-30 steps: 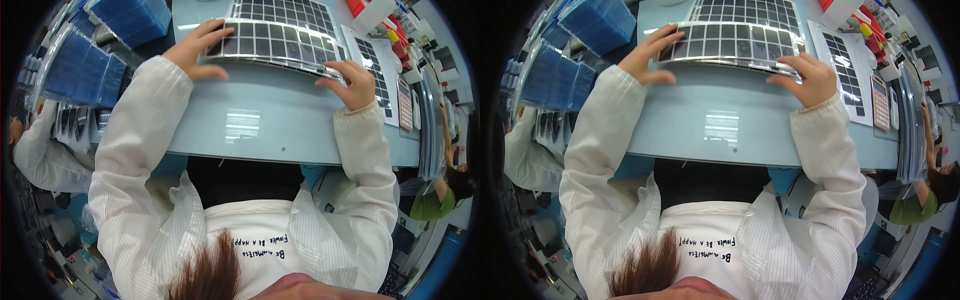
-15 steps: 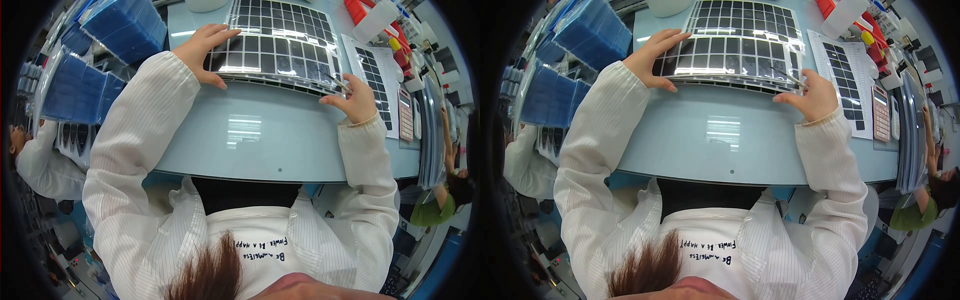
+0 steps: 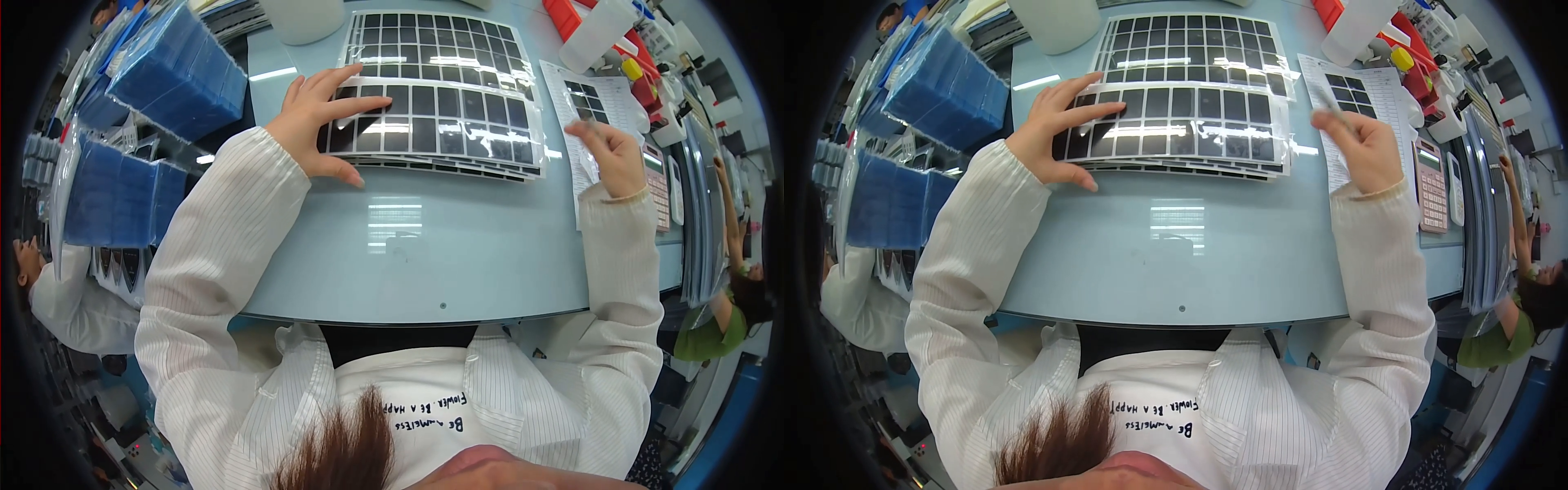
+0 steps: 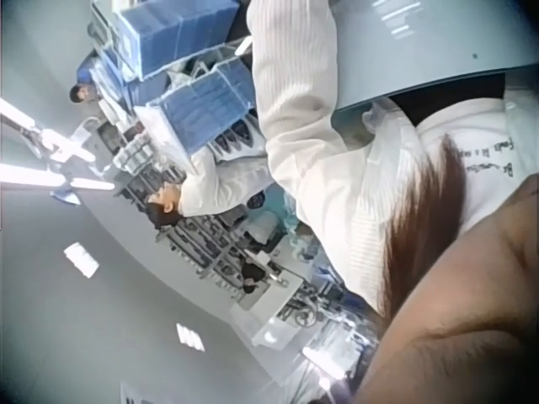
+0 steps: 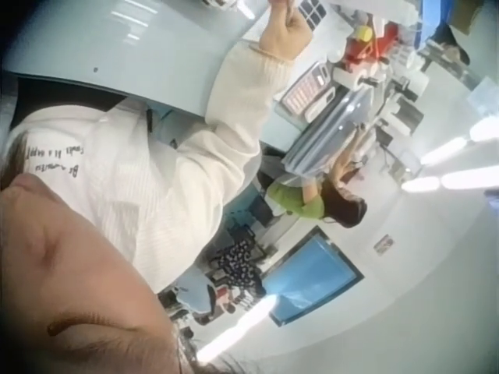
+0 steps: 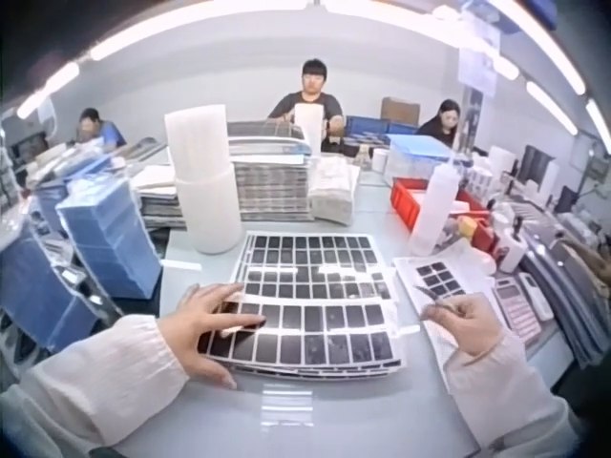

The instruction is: The person is inspecting, sorting, and flipping solar cell sheets at an assembly workstation.

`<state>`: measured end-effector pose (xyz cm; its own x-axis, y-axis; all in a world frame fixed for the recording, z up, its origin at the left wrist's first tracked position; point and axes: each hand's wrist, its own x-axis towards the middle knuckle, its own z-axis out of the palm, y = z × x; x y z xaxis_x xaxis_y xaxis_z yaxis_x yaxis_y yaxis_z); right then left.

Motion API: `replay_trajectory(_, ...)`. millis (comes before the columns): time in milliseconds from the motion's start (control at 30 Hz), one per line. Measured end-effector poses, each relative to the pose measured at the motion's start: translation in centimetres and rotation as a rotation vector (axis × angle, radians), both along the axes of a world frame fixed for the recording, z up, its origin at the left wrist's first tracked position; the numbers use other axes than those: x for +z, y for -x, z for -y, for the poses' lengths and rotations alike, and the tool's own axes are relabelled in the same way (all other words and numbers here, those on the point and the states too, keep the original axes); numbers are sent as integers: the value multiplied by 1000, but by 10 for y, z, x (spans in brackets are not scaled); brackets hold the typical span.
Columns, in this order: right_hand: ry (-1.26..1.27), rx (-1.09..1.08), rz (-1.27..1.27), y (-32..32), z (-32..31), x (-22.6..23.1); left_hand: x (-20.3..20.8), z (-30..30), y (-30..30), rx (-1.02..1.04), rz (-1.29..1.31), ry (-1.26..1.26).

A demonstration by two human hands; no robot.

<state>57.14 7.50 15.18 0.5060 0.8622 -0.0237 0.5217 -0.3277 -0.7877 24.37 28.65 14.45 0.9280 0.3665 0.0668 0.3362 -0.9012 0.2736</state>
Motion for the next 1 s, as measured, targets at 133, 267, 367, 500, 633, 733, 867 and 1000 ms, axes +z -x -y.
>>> replay_trajectory(133,85,-100,-48,-35,-24,6,14,-20,2,15,135,282)
replay_trajectory(267,34,-23,-121,-55,-74,-17,6,-69,-11,205,192,239)
replay_trajectory(367,113,-90,-98,-76,-107,-41,-23,-83,-38,333,201,441)
replay_trajectory(500,244,-119,62,-46,-129,-33,-42,-96,-53,337,71,373)
replay_trajectory(633,253,-303,-74,-61,-136,-41,-35,-87,-62,321,90,589)
replay_trajectory(733,196,-278,-94,-71,-140,-37,-38,-95,-64,376,110,547)
replay_trajectory(867,8,-214,-286,-80,-142,-27,-45,-110,-63,365,221,382)
replay_trajectory(1000,-323,-133,-258,-91,-145,-11,-22,-106,-59,316,311,443)
